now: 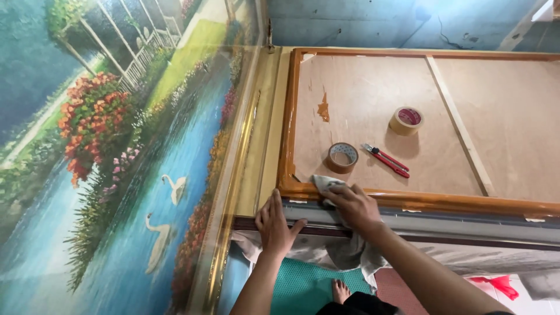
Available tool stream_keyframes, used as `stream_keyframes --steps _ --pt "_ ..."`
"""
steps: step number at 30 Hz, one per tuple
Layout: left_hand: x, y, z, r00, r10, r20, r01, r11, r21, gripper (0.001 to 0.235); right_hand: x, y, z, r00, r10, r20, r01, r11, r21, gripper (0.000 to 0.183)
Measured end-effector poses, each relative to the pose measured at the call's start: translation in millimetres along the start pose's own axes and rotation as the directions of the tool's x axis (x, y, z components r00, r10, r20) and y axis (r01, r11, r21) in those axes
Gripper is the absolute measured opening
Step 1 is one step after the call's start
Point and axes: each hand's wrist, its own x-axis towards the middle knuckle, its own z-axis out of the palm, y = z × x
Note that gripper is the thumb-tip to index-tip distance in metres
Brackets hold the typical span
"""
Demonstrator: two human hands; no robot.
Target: Finishing the back of a picture frame by wiping the edges, applying adhesive tape, and trimming the tape with a utility knife.
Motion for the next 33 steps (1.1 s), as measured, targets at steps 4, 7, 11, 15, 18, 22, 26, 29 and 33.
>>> stream_keyframes --steps 4,7,11,15,18,22,26,29,33 --pt "-5 9 -9 1.0 -0.031 -0.005 0.031 0.999 -0.009 0.1 -6 2 2 0.998 0.05 0.034 -0.049 0.999 -0.024 0.028" --pt "-4 4 0 0.998 -0.029 -0.054 0.032 0.998 0.055 0.1 19 -22 10 0.997 -0.069 0.035 0.069 0.998 0.002 0.026" --pt "-2 1 9 0.998 -0.019 -0.055 0.028 0.985 0.17 0.099 51 -51 34 0.971 -0.239 -0.024 0.24 0.968 0.076 0.028" --pt "0 -8 20 0.998 -0.03 -0.055 0.04 0.981 0.192 0.092 64 -62 48 0.946 -0.321 0.041 0.317 0.946 0.071 0.032" --pt "3 -13 34 0.985 -0.002 -0.175 0.043 0.972 0.229 0.099 66 -72 53 0.966 -0.238 0.102 0.227 0.968 0.104 0.021" --pt "1 -14 37 0.972 0.025 -0.232 0.05 0.95 0.309 0.101 54 -71 74 0.966 -0.216 0.143 0.181 0.958 0.224 0.013" --pt "2 -14 33 0.971 0.036 -0.235 0.035 0.956 0.29 0.099 39 -61 32 0.962 -0.18 0.207 0.142 0.972 0.186 0.02" --pt "-1 -15 33 0.978 0.047 -0.205 0.01 0.963 0.271 0.103 -6 -29 12 0.959 0.007 0.283 -0.023 0.998 0.052 0.032" --pt "3 -21 42 0.964 0.082 -0.254 0.004 0.948 0.319 0.107 -72 37 -9 0.91 0.311 0.276 -0.257 0.943 -0.213 0.04"
